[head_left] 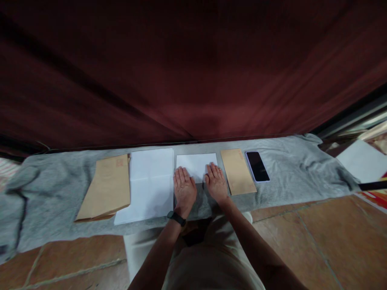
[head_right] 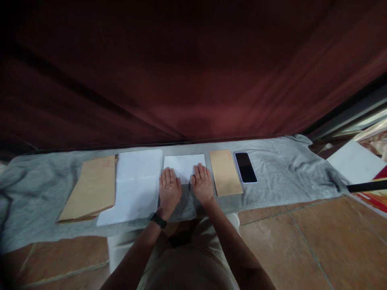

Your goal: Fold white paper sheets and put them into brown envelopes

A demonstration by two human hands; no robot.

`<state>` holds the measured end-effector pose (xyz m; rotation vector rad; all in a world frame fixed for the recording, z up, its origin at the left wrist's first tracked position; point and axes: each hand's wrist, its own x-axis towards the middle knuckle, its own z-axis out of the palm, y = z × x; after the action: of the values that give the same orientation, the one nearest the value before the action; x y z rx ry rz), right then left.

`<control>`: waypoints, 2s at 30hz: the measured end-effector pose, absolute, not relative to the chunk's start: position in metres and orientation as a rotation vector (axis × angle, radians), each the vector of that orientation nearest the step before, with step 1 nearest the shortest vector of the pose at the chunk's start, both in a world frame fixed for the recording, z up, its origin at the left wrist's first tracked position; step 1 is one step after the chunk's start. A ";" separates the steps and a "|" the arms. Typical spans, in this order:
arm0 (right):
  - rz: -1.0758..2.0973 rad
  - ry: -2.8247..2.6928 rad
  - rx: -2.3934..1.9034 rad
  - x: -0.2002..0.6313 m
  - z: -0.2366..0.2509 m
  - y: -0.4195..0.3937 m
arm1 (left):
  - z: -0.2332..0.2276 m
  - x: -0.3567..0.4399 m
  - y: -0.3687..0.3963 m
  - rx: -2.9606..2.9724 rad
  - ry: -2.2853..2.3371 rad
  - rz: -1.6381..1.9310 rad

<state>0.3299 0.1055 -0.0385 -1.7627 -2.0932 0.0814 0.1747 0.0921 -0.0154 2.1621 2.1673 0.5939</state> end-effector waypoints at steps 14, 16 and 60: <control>0.022 -2.096 -1.762 0.329 -0.041 0.107 | -0.027 0.183 0.156 2.246 2.023 0.512; 0.041 -2.103 -1.769 0.329 -0.040 0.107 | -0.028 0.173 0.153 2.221 2.060 0.560; -0.030 -2.162 -1.661 0.322 -0.035 0.134 | -0.031 0.160 0.110 2.248 2.066 0.752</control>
<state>0.3219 0.1343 -0.0352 -1.6606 -2.1623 -0.0302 0.1602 0.1103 -0.0311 2.2485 2.0664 0.7524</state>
